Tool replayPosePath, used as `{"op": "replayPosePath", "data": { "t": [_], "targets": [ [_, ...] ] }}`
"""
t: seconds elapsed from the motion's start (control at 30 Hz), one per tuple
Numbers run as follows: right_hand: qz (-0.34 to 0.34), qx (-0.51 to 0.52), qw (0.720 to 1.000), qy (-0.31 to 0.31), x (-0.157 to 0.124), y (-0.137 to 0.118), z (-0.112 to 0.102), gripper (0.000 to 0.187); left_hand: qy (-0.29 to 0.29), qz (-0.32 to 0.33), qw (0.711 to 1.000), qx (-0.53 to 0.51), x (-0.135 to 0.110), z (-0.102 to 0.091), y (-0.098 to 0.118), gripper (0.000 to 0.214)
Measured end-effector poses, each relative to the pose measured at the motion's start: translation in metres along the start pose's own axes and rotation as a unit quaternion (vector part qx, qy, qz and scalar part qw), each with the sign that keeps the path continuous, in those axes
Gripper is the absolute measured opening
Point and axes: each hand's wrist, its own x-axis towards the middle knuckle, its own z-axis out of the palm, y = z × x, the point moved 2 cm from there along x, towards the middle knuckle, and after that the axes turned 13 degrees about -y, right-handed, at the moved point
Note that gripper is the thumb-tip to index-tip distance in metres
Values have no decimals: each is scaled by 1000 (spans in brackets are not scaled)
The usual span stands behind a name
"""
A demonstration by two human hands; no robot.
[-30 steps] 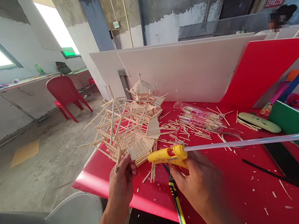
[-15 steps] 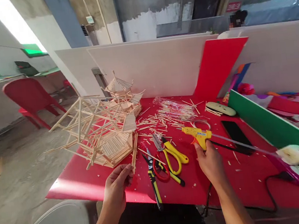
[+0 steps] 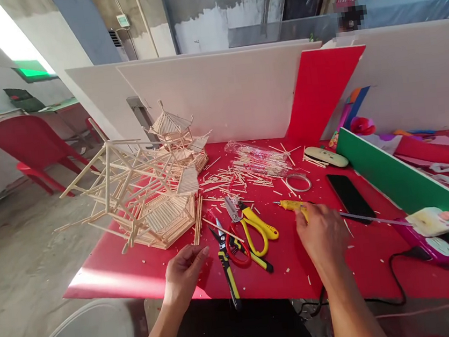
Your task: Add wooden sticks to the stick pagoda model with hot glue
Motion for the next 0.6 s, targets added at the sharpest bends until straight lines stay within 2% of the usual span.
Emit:
{"op": "replayPosePath", "data": {
  "t": [0.07, 0.13, 0.2, 0.27, 0.37, 0.43, 0.53, 0.6],
  "targets": [
    [-81, 17, 996, -32, -11, -33, 0, 36, 13, 5, 1000, -1, 1, -1, 4, 19],
    [-190, 36, 974, -114, -24, -69, 9, 31, 33, 24, 999, 9, 0, -1, 12, 14],
    [-254, 15, 957, -138, -37, -96, 20, 30, 31, 58, 997, 36, -1, 0, 21, 12],
    [-282, -25, 950, -132, -46, -109, 32, 25, 18, 96, 993, 62, -4, 0, 28, 15],
    [-296, -46, 948, -108, -51, -104, 43, 25, 10, 157, 980, 121, -9, -1, 35, 20],
    [-295, -30, 951, -89, -51, -92, 39, 31, 7, 188, 965, 183, -12, -3, 40, 24],
    [-308, -5, 948, -81, -53, -74, 17, 33, 1, 228, 936, 268, -17, -3, 50, 29],
    [-344, 26, 932, -109, -56, -72, -3, 31, -36, 243, 924, 292, -21, 0, 56, 35]
  ]
}}
